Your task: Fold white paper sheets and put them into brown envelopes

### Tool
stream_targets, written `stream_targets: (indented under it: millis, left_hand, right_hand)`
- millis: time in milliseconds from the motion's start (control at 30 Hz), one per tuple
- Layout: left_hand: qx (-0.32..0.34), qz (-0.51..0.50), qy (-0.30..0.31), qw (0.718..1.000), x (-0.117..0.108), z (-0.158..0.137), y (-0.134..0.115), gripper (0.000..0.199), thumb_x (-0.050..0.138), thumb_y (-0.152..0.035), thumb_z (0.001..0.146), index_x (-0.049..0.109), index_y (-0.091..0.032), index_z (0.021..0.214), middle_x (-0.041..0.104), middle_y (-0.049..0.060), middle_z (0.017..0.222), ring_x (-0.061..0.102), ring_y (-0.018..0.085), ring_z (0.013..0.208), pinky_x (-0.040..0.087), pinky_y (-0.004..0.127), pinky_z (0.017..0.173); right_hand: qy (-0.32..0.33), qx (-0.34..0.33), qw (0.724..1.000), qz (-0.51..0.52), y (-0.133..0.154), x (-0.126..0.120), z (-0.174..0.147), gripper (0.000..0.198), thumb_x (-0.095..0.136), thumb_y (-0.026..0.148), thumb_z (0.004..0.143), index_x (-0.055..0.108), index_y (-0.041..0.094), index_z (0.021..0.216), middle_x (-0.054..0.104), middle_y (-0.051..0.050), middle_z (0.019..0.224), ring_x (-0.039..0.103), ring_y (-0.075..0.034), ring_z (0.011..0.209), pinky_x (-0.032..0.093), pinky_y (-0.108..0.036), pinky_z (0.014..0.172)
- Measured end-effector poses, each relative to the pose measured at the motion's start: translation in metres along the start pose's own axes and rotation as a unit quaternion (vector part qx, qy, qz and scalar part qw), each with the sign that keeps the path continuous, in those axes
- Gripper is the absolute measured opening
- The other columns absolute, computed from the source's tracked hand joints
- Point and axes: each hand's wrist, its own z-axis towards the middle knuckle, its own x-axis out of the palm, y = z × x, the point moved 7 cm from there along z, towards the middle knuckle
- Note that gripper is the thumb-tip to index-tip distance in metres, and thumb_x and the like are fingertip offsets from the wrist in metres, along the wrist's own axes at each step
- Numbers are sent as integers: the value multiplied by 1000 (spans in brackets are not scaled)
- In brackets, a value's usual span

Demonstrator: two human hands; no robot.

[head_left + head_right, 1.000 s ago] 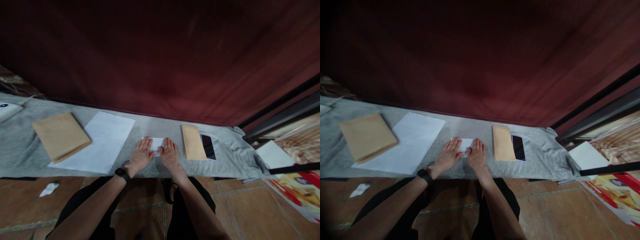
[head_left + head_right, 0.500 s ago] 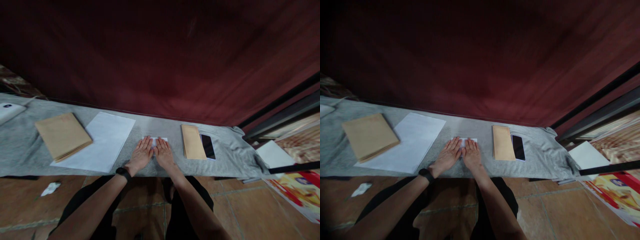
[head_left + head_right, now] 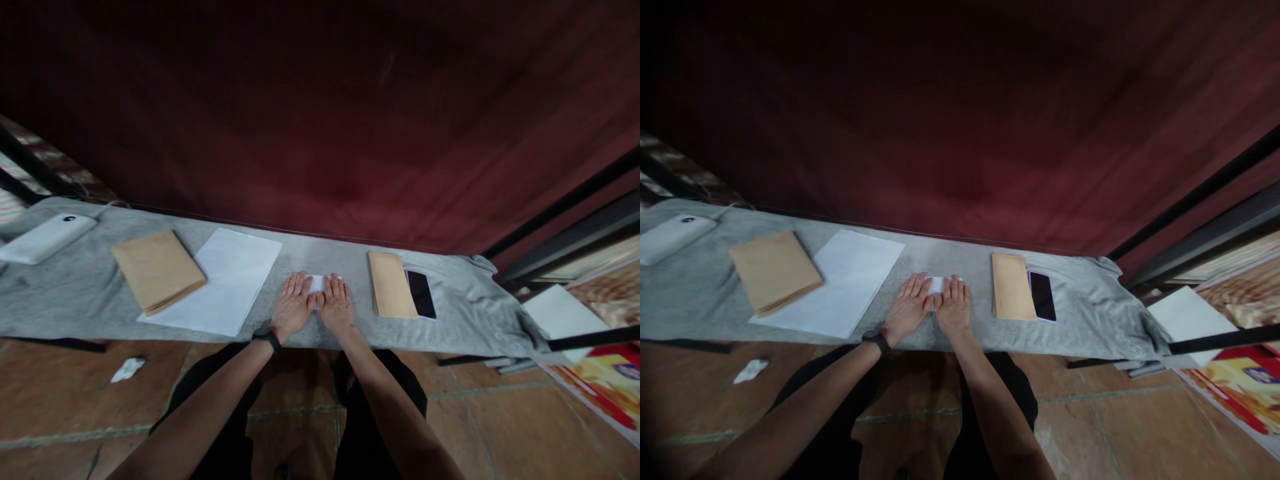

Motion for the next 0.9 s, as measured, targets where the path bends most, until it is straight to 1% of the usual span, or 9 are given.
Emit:
stream_targets:
  millis: [100,233,400,500,633,733,900]
  left_hand:
    - [0,4,-3,1000,0,0,-1,56,33,-36,100,43,-10,148,41,17,157,29,30,149,25,49,121]
    - [-5,1,15,1000,2,0,-1,56,32,-35,99,43,-10,148,39,17,158,28,30,150,23,50,121]
    - [-11,-4,24,1000,5,-1,1,56,32,-37,99,43,-12,148,38,15,158,28,29,150,21,48,122]
    - [-19,-9,27,999,4,-5,4,57,31,-39,99,42,-13,149,38,14,159,28,28,150,20,47,122]
    - [-40,-15,32,999,1,-13,9,59,29,-42,100,41,-12,150,39,13,158,27,26,150,20,46,122]
    - [-44,-15,31,998,-1,-21,12,60,28,-41,101,39,-11,151,39,14,158,27,26,150,21,46,122]
    - [-34,-12,24,999,-5,-42,17,59,29,-41,101,40,-11,151,39,13,158,29,27,150,20,46,122]
  right_hand:
    - [-5,6,1000,-4,0,0,0,53,38,35,104,40,11,151,37,-19,157,35,-30,146,27,-50,118]
    - [-3,8,1000,-17,0,0,0,54,38,35,104,39,10,152,37,-18,157,34,-30,146,25,-49,118]
    - [35,15,999,-26,-3,3,3,54,37,37,104,39,12,152,35,-16,158,33,-29,147,24,-46,119]
    - [54,22,998,-31,-10,2,2,56,36,40,105,36,13,154,35,-15,159,33,-28,147,24,-45,118]
    - [57,30,997,-51,-26,-2,-5,57,34,39,106,32,12,155,35,-14,159,33,-28,146,26,-46,118]
    - [50,30,996,-64,-34,-3,-12,55,31,37,106,32,13,155,35,-13,159,34,-28,146,26,-47,117]
    - [31,31,997,-69,-37,-4,-17,53,30,36,106,35,15,154,38,-13,158,36,-28,144,26,-47,116]
